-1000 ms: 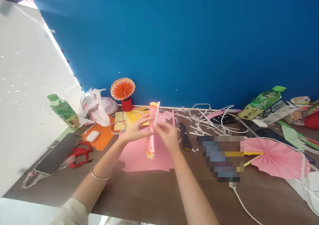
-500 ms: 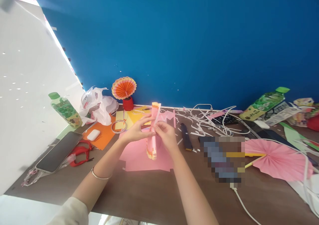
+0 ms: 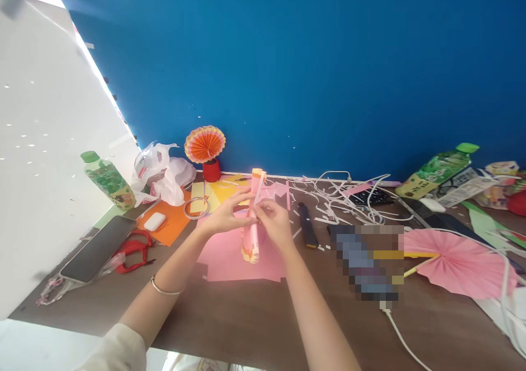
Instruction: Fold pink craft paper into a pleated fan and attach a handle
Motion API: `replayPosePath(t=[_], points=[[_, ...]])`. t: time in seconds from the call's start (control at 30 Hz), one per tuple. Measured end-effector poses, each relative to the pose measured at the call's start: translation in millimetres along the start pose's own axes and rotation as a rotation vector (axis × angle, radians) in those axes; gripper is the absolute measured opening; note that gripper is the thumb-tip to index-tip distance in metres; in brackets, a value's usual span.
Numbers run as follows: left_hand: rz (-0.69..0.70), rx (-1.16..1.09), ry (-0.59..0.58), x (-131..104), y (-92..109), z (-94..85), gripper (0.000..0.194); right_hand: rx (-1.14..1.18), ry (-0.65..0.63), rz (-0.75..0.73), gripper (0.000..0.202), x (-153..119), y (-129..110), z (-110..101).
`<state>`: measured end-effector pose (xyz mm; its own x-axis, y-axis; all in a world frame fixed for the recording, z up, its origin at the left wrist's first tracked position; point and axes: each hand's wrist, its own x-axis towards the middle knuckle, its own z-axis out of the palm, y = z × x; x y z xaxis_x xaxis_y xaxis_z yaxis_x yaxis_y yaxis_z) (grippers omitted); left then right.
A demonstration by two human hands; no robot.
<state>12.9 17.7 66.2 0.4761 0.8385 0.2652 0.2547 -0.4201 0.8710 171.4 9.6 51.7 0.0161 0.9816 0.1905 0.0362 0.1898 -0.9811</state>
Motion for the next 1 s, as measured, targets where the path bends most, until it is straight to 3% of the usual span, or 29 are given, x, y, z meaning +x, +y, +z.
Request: replayPosePath(t=[0.4,1.0], points=[[-0.013,-0.023,0.011,0,-1,0.1,0.054,-0.109,0.120,-0.047,0.024,-1,4,4],[-0.010,-0.162,0.010,2,-7,2.4,0.058,0.037,0.205,-0.015,0.024,0,11,13]])
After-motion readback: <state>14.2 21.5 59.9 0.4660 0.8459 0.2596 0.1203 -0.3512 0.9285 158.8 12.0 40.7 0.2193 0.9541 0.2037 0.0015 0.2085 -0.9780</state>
